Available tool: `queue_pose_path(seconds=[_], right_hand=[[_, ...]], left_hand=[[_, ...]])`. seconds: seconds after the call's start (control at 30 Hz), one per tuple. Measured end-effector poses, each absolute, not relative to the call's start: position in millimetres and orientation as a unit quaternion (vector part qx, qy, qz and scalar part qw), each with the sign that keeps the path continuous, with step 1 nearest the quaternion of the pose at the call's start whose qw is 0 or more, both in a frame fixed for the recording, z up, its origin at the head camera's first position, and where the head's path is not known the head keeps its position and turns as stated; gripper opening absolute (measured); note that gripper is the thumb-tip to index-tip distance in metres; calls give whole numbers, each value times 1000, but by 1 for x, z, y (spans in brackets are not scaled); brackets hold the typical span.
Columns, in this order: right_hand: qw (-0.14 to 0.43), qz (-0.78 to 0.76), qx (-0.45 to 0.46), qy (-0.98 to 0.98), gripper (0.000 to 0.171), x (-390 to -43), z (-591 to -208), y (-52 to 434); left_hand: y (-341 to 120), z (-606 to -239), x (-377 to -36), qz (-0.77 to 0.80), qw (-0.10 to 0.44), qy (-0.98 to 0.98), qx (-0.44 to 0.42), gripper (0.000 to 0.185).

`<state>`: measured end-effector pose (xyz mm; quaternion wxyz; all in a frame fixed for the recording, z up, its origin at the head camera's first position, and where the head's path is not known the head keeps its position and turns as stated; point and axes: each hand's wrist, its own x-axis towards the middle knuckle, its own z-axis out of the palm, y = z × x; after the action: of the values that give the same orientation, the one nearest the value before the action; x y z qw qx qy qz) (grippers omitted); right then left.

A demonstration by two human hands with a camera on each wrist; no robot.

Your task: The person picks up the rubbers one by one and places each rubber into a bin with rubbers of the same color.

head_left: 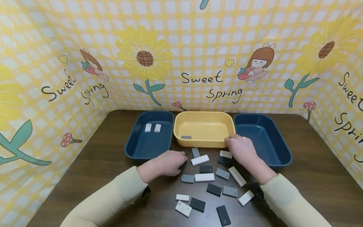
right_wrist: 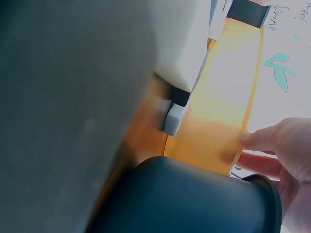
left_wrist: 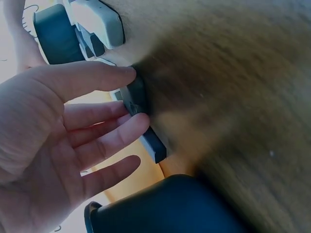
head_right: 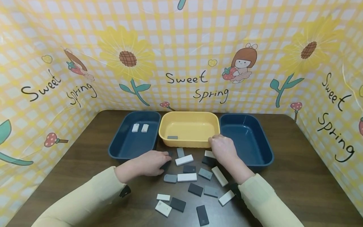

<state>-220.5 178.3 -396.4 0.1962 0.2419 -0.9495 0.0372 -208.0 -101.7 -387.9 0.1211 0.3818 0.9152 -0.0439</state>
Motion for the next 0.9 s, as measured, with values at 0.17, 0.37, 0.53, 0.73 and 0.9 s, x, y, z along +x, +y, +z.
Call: queue_pose_path(seconds=[0.17, 0.37, 0.53, 0.73, 0.9], right_hand=[[194, 35, 241, -950, 13, -221, -394, 179], [171, 68, 226, -957, 12, -219, -382, 184], [163, 99, 202, -961, 37, -217, -367, 201], [153, 96, 154, -971, 48, -211, -353, 239], [131, 87, 106, -982, 54, -208, -351, 275]], left_hand=[[-100, -388, -210, -42, 121, 916, 380, 31], [-101, -383, -211, -34, 104, 918, 380, 30], [-100, -377, -211, -27, 87, 920, 382, 33], [-95, -367, -212, -17, 62, 915, 398, 39], [-84, -358, -213, -7, 36, 907, 420, 40]])
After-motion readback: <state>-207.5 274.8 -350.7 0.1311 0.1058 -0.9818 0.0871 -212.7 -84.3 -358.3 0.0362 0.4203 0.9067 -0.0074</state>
